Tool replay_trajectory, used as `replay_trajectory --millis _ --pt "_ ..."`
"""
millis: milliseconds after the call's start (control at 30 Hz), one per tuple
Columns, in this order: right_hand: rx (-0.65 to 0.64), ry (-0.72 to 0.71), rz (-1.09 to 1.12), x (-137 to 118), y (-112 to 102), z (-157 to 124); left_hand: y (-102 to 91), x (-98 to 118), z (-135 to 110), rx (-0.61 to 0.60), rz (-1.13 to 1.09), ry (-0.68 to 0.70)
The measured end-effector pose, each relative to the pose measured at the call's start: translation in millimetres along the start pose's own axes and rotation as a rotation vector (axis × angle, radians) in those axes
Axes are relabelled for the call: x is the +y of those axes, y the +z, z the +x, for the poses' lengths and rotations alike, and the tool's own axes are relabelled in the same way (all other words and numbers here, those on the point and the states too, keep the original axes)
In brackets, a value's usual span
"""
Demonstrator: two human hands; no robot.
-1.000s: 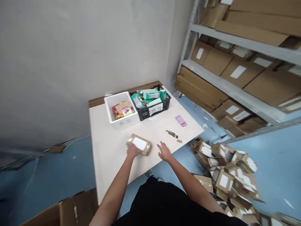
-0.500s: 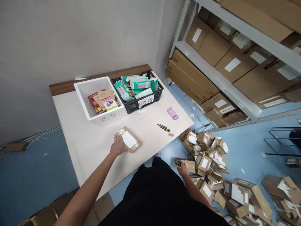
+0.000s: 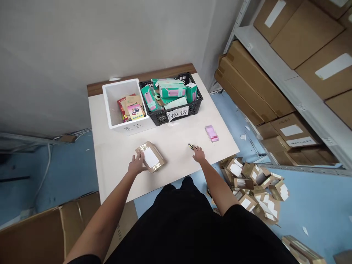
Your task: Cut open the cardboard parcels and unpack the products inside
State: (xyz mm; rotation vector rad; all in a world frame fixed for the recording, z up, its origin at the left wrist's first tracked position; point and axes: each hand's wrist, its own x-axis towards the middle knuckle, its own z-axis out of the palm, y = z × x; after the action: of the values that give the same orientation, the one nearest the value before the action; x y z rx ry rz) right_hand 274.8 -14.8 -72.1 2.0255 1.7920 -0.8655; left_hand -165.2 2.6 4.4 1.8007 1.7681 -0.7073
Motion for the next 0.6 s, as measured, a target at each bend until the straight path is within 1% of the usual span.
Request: replay_trajectory --millis 67,167,233,267,300,367,433,533,600 --pt "-0.048 0.05 0.006 -0.6 -7.9 17.1 3.1 10.9 -4.1 -0.022 -0.04 -0.034" --pt "-0.117 0.121 0.097 -3.1 -8.7 27.9 6.6 20.3 -8.6 -0.039 -0.09 -0.064" --pt "-0.147 0.09 0.156 -13.7 -6.8 28.5 7.5 21.6 -10.3 -0.042 -0.11 -0.076" --pt "-0.151 0.051 0.176 -23.8 -6.1 27.5 7.7 21.4 -10.9 -0.044 -0.12 -0.081" --pt "-0.144 0.005 0.189 -37.6 -6.1 26.0 7.8 21.1 -11.4 -0.046 -0.129 -0.084" --pt "-0.116 -0.095 0.215 -76.3 -8.4 21.6 8.1 20.7 -11.9 -0.048 -0.147 -0.081" --pt "-0.079 -0.204 0.248 -126.4 -14.2 15.7 8.7 21.0 -12.2 -0.034 -0.164 -0.071" --pt "0.01 -0.484 0.333 -205.2 -26.2 4.4 10.0 22.2 -12.2 -0.007 -0.194 -0.058" --pt "0.009 -0.572 0.29 -247.9 -32.9 -2.8 11.3 22.6 -12.2 0.002 -0.209 -0.052"
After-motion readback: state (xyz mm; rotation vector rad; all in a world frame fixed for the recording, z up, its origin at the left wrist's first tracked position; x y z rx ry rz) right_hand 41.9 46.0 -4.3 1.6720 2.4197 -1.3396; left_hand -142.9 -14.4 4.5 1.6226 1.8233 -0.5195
